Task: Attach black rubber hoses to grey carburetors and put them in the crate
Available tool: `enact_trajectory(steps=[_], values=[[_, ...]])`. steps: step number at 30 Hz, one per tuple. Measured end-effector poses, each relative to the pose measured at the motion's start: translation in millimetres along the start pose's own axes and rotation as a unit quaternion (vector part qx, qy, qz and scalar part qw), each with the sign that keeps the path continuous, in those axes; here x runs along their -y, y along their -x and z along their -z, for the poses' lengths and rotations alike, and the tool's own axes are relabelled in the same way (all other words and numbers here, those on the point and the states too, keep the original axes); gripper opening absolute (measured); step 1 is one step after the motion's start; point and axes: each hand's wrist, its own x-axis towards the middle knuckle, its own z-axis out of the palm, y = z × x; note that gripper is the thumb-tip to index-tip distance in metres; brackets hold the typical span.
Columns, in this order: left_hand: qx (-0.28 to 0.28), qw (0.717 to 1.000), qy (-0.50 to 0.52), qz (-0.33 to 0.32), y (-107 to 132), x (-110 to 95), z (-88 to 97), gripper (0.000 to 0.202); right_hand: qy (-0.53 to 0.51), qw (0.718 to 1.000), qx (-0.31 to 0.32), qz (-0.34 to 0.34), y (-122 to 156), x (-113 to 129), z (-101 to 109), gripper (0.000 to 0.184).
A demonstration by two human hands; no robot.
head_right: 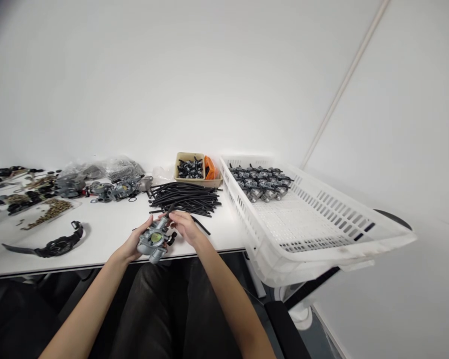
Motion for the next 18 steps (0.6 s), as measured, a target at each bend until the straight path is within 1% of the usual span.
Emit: enact_trajectory(steps=[2,5,11,13,16,18], values=[[0.009,1.000,-0.003,-0.001,-0.2,0.3,1.1,0.049,-0.018,1.000,0.001,-0.014,0.3,1.4,-0.3,0.023],[0.019,1.000,-0.006,0.001,-0.3,0.3,1.4,0.050,-0.024,0.999,-0.026,-0.026,0.8,1.9,-0.7,0.022],[0.017,1.000,-0.010,-0.002,-1.1,0.7,0.9,0.049,-0.017,0.996,-0.077,-0.033,2.3,1.2,-3.6,0.029],[0.014,1.000,-0.016,-0.004,-1.1,0.9,0.4,0.049,-0.005,0.997,-0.068,-0.027,2.6,2.5,-5.4,0.031],[0.008,0.999,-0.030,-0.006,-0.1,0.9,-1.3,0.050,0.026,0.999,-0.033,-0.026,3.2,4.7,-7.3,0.039],[-0.002,0.999,-0.035,-0.012,0.6,0.8,-2.3,0.050,0.048,0.998,-0.022,-0.025,3.5,5.0,-7.3,0.042]])
